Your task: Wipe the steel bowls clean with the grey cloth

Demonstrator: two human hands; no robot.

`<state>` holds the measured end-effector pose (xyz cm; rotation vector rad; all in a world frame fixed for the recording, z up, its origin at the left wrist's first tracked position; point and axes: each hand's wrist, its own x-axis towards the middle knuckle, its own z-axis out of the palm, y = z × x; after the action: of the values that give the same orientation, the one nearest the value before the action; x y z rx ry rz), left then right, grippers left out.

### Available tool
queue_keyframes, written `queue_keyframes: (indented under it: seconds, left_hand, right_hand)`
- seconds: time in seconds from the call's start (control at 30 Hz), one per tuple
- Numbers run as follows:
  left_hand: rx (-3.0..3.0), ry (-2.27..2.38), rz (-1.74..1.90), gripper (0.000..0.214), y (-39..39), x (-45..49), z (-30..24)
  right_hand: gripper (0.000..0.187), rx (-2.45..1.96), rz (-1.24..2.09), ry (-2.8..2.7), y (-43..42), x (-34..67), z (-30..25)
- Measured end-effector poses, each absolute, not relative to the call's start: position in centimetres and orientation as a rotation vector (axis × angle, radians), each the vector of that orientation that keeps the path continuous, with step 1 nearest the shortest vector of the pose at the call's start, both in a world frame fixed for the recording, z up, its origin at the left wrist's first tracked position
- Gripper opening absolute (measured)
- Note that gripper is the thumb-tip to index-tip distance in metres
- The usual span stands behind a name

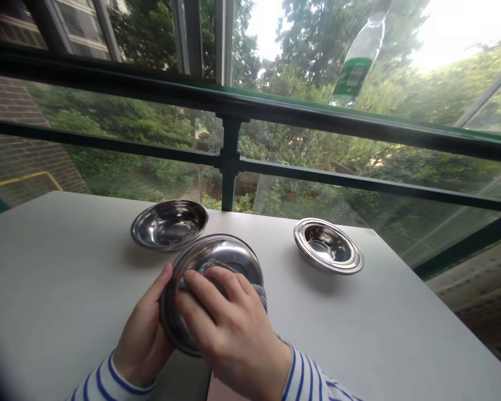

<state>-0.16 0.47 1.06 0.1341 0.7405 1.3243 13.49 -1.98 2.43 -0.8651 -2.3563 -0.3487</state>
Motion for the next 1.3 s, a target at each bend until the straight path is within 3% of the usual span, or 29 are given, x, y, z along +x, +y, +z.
queue_keyframes:
  seconds: [0.23, 0.8, 1.03, 1.3]
  left_hand:
    - [0.102, 0.812, 1.474, 0.025, 1.7, -1.6, 1.4]
    - [0.081, 0.814, 1.406, 0.029, 2.2, -2.2, 1.4]
    - [0.049, 0.898, 1.471, 0.029, 2.5, -2.6, 1.0]
    - [0.069, 0.916, 1.493, 0.026, 2.4, -2.7, 0.9]
  right_hand:
    - [0.022, -0.730, -0.423, -2.448, -2.1, 13.6, 1.8]
    - [0.021, -0.574, -0.499, -2.419, -1.9, 13.7, 1.5]
    - [0.025, -0.900, -0.289, -2.283, -0.8, 15.5, 0.8]
    - [0.025, -0.857, -0.287, -2.326, -0.7, 15.2, 0.4]
